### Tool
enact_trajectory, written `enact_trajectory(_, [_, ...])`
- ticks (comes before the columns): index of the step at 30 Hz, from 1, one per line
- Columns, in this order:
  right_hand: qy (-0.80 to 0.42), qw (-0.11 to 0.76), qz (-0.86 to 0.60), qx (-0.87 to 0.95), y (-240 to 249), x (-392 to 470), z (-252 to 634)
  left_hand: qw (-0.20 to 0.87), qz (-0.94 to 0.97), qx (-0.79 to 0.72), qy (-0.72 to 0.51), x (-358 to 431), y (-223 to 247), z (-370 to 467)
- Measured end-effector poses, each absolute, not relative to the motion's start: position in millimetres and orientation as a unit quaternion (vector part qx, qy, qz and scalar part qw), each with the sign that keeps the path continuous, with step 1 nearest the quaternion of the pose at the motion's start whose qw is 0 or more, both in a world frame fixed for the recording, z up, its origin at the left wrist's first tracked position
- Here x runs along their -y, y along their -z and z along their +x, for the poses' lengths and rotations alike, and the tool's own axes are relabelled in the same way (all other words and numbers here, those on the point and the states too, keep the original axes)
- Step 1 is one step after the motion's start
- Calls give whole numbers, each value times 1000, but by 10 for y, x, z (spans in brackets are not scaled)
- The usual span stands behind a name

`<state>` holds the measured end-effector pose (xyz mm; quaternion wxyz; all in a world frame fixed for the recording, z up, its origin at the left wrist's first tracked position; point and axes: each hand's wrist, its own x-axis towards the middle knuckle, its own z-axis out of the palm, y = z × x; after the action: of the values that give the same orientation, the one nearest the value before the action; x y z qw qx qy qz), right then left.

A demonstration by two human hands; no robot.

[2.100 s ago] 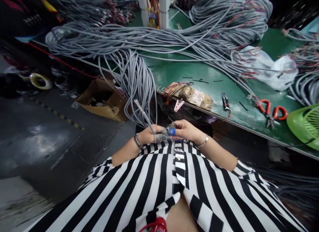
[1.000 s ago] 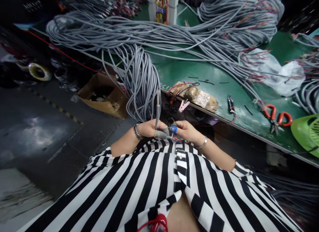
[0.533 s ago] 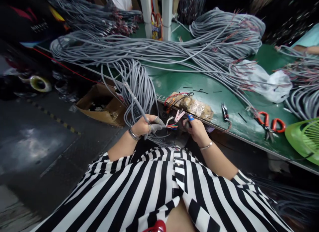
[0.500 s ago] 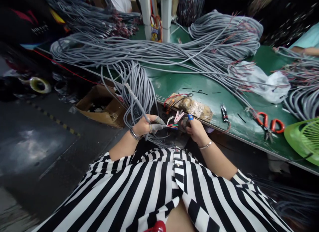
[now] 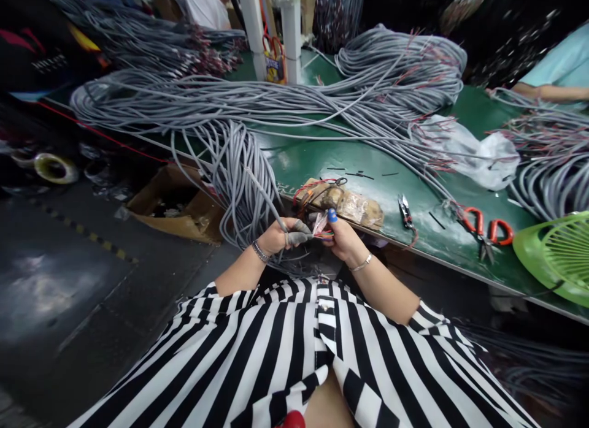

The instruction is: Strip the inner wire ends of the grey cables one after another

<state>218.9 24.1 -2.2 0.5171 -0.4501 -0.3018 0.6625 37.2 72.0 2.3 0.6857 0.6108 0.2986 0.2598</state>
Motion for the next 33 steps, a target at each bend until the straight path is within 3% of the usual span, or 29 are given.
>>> enact_trajectory(17, [-654, 583, -403, 264, -14, -249, 2097, 704, 609, -277, -240, -653, 85, 402])
enact_trajectory(26, [-702, 532, -411, 236, 88, -217, 2140, 727, 595, -247, -239, -637, 90, 307])
enact_trajectory(33, [-716, 499, -410, 264, 85, -67, 2237, 727, 629, -224, -161, -438, 43, 178])
